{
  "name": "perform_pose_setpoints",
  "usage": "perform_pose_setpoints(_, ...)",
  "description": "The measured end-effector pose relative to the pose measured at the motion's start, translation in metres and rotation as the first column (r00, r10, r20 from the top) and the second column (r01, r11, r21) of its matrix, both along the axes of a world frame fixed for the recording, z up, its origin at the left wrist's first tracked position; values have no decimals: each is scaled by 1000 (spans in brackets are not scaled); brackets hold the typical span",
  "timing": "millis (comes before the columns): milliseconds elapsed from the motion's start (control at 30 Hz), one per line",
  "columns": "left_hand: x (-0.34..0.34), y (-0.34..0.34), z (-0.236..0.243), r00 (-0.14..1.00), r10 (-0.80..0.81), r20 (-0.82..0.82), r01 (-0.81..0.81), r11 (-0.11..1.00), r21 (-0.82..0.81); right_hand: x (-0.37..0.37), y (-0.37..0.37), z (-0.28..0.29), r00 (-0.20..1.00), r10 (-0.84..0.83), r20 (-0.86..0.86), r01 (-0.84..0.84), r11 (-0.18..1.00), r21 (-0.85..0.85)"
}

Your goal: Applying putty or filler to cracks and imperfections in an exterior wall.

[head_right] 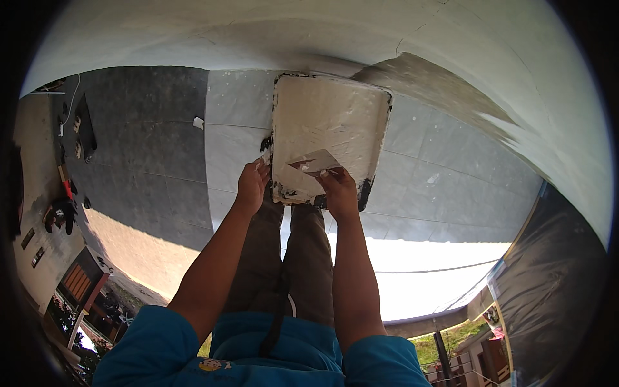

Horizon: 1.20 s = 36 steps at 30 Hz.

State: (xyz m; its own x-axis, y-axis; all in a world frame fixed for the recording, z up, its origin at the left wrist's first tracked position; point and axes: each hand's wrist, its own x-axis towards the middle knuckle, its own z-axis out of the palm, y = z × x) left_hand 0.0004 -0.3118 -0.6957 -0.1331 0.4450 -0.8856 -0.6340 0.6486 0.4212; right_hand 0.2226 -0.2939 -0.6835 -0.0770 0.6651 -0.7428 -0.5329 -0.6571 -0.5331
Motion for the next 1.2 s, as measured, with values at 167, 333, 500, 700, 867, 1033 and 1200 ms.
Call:
perform_pose_setpoints(167, -1, -1, 2, 1000, -4, 7, 4, 1000, 10, 0, 7, 4, 996, 76, 38, -76, 997, -25)
perform_pose_setpoints(333, 1, 0, 5, 1000, 30, 3, -30, 999, 12, -4, 7, 7, 998, -1, 69, 10, 991, -130)
perform_pose_setpoints(500, -4, -2, 5, 999, 11, -38, -12, 999, -30, 3, 11, 12, 995, -99, -27, 93, 984, -154)
perform_pose_setpoints(700, -17, 1, 53, 984, -35, -175, 39, 999, 17, 12, 25, 54, 976, -184, -117, 162, 971, -176)
perform_pose_setpoints(867, -14, -6, 96, 979, -60, -196, 69, 997, 42, 29, 14, 105, 966, -160, -201, 136, 982, -131)
perform_pose_setpoints(1033, -11, -2, 139, 978, -30, -207, 66, 983, 170, 31, -2, 160, 954, -196, -227, 174, 978, -115)
perform_pose_setpoints(1200, -9, 36, 175, 982, -80, -170, 125, 953, 276, 39, 0, 191, 896, -217, -388, 264, 962, 70)
